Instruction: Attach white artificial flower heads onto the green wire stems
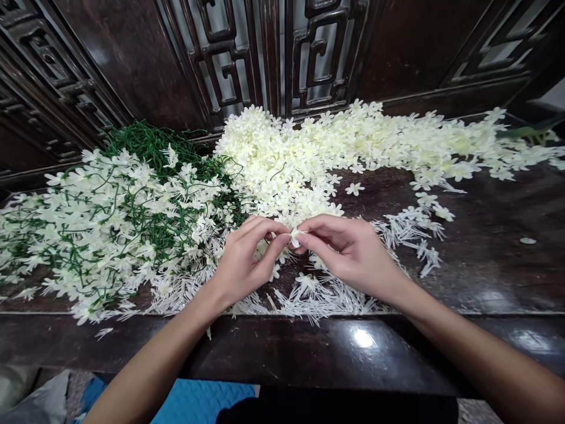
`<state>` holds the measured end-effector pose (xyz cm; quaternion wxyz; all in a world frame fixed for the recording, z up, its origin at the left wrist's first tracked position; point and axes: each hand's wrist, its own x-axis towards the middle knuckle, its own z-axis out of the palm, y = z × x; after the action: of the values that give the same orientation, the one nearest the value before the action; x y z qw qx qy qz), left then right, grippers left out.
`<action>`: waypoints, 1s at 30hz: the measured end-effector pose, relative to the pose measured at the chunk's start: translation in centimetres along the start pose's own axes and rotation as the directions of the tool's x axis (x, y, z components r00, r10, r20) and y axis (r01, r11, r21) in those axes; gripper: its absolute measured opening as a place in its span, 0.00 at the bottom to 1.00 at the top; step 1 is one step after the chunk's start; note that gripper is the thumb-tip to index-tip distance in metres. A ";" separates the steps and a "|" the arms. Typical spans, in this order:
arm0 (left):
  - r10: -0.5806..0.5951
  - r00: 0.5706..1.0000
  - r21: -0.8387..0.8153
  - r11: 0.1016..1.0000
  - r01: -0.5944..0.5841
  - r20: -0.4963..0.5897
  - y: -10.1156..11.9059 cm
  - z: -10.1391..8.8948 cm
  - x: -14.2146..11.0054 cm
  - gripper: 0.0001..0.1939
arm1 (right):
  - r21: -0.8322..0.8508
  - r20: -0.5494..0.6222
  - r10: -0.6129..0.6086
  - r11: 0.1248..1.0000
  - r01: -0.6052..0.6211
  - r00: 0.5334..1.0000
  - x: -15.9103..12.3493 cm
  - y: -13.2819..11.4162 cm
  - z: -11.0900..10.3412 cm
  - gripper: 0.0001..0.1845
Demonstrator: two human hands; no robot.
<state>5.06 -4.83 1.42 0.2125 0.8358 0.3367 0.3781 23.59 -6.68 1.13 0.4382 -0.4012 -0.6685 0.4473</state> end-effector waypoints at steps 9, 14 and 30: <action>0.034 0.999 -0.007 0.999 -0.034 -0.027 0.0 0.0 0.0 0.02 | 0.090 0.011 0.013 0.996 -0.014 1.000 0.0 0.1 0.2 0.22; 0.037 0.999 -0.004 0.999 -0.038 -0.017 0.2 0.0 0.0 0.02 | 0.087 0.002 -0.037 0.996 0.037 0.999 0.0 0.1 0.4 0.11; -0.116 0.991 -0.090 0.990 0.110 -0.066 -0.7 -0.2 0.1 0.06 | -0.072 -0.089 -0.002 0.997 -0.004 0.996 0.2 -0.6 -0.3 0.07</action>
<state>4.68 -4.28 1.12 0.2572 0.7914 0.3742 0.4093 23.76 -6.58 1.83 0.4527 -0.4367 -0.6637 0.4048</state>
